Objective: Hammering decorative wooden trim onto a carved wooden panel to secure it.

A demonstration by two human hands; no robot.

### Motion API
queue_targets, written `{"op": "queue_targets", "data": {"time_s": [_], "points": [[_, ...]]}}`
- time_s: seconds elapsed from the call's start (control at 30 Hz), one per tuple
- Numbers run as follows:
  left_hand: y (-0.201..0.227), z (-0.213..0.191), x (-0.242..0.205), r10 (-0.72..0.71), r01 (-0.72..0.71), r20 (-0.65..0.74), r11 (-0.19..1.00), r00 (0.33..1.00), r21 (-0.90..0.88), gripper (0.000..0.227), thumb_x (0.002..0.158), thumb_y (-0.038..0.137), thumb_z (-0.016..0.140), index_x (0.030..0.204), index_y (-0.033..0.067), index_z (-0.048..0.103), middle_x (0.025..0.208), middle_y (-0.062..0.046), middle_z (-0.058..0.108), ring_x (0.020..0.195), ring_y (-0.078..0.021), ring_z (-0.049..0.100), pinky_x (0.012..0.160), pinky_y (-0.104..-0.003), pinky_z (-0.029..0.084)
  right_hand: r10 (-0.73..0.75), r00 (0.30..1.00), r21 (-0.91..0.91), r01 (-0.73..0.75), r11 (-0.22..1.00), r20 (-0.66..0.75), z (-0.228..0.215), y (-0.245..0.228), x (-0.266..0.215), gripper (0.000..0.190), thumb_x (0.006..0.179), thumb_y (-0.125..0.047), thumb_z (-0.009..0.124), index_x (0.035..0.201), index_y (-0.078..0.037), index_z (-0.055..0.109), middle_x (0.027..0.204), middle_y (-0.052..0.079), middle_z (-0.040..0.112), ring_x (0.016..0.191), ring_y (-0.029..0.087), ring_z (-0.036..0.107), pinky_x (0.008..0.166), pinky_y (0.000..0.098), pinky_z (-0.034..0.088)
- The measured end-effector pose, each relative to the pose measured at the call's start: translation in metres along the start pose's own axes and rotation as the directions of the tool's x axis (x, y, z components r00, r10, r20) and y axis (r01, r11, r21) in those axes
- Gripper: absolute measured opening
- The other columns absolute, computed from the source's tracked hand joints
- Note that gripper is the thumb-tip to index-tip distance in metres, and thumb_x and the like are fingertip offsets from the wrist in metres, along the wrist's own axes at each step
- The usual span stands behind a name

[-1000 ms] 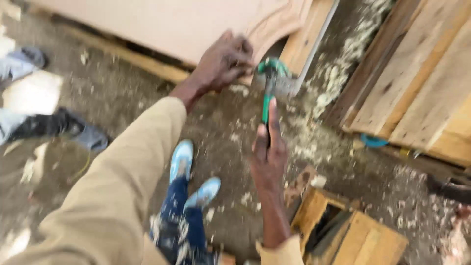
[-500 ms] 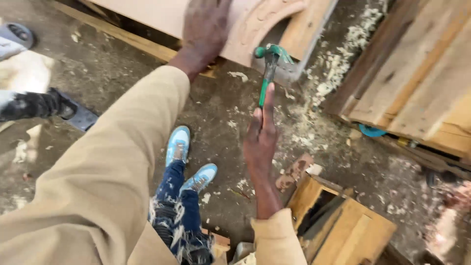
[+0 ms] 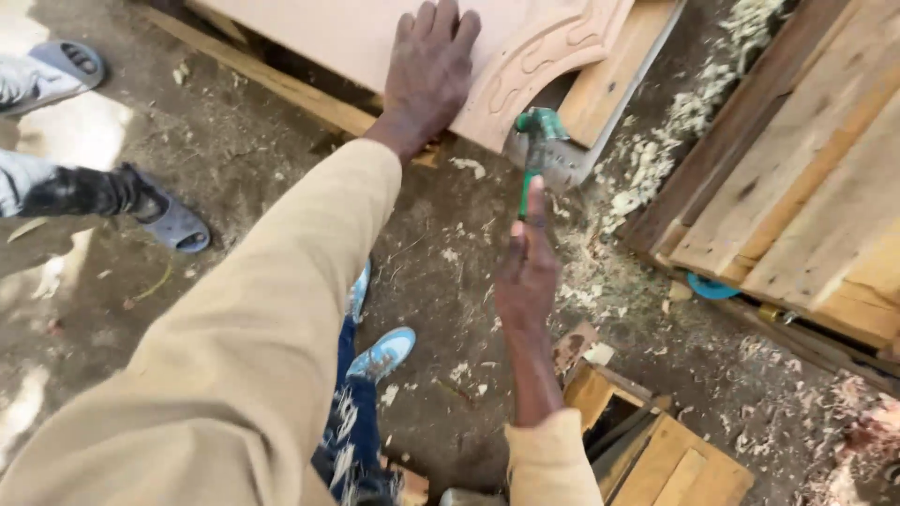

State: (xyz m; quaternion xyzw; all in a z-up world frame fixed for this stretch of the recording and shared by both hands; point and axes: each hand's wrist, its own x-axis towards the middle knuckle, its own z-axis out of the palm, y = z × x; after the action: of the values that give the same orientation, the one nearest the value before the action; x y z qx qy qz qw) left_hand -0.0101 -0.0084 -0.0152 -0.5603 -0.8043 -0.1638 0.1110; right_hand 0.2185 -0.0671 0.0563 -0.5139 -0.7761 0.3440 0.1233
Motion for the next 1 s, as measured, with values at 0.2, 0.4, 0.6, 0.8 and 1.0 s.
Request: {"op": "queue_targets", "data": {"time_s": [0.2, 0.4, 0.6, 0.8, 1.0], "points": [[-0.002, 0.007, -0.003, -0.029, 0.011, -0.127, 0.989, 0.991, -0.145, 0.032, 0.077, 0.008, 0.047, 0.109, 0.0110, 0.051, 0.086, -0.011, 0.058, 0.071, -0.0279, 0.050, 0.059, -0.039, 0.039, -0.365, 0.841, 0.188, 0.465, 0.865, -0.400, -0.051, -0.053, -0.014, 0.046, 0.112, -0.003, 0.029, 0.148, -0.030, 0.020, 0.156, 0.007, 0.027, 0.051, 0.006, 0.043, 0.041, 0.0148, 0.039], [-0.004, 0.024, -0.002, 0.009, -0.012, -0.043, 0.998, 0.999, -0.058, 0.036, 0.076, 0.018, 0.047, 0.110, 0.0108, 0.050, 0.095, -0.014, 0.055, 0.077, -0.0319, 0.052, 0.063, -0.044, 0.039, -0.163, 0.986, -0.025, 0.163, 0.986, -0.029, 0.007, 0.010, -0.008, 0.049, 0.099, -0.045, 0.017, 0.144, -0.026, 0.017, 0.150, -0.004, 0.024, 0.134, 0.021, 0.041, 0.066, 0.0252, 0.043], [0.002, 0.018, -0.010, 0.006, 0.006, -0.166, 0.997, 0.986, 0.072, 0.026, 0.080, 0.021, 0.047, 0.104, 0.0104, 0.050, 0.089, -0.011, 0.049, 0.076, -0.0284, 0.046, 0.065, -0.043, 0.038, -0.041, 0.957, 0.283, 0.126, 0.951, -0.287, -0.059, -0.053, 0.002, 0.065, 0.095, -0.042, 0.037, 0.145, -0.008, 0.013, 0.060, 0.003, 0.047, 0.048, 0.008, 0.040, 0.045, 0.0234, 0.035], [0.002, -0.003, -0.007, -0.016, 0.016, -0.055, 1.000, 0.998, -0.003, 0.020, 0.075, 0.011, 0.049, 0.094, 0.0099, 0.045, 0.085, -0.006, 0.042, 0.071, -0.0202, 0.037, 0.061, -0.033, 0.034, -0.056, 0.895, 0.681, 0.377, 0.627, -0.443, -0.001, 0.012, -0.024, 0.050, 0.087, -0.062, 0.041, 0.081, -0.013, 0.052, 0.066, -0.002, 0.042, 0.050, 0.006, 0.037, 0.040, 0.0197, 0.029], [0.002, 0.000, -0.011, -0.047, 0.048, 0.020, 0.997, 0.999, -0.054, 0.017, 0.074, 0.006, 0.040, 0.090, 0.0118, 0.042, 0.082, -0.005, 0.040, 0.070, -0.0189, 0.034, 0.063, -0.032, 0.032, 0.394, 0.919, 0.098, -0.394, 0.914, 0.024, -0.020, -0.001, -0.001, 0.052, 0.084, -0.057, 0.019, 0.082, -0.012, 0.046, 0.064, 0.001, 0.044, 0.051, 0.012, 0.039, 0.039, 0.0278, 0.035]]}}
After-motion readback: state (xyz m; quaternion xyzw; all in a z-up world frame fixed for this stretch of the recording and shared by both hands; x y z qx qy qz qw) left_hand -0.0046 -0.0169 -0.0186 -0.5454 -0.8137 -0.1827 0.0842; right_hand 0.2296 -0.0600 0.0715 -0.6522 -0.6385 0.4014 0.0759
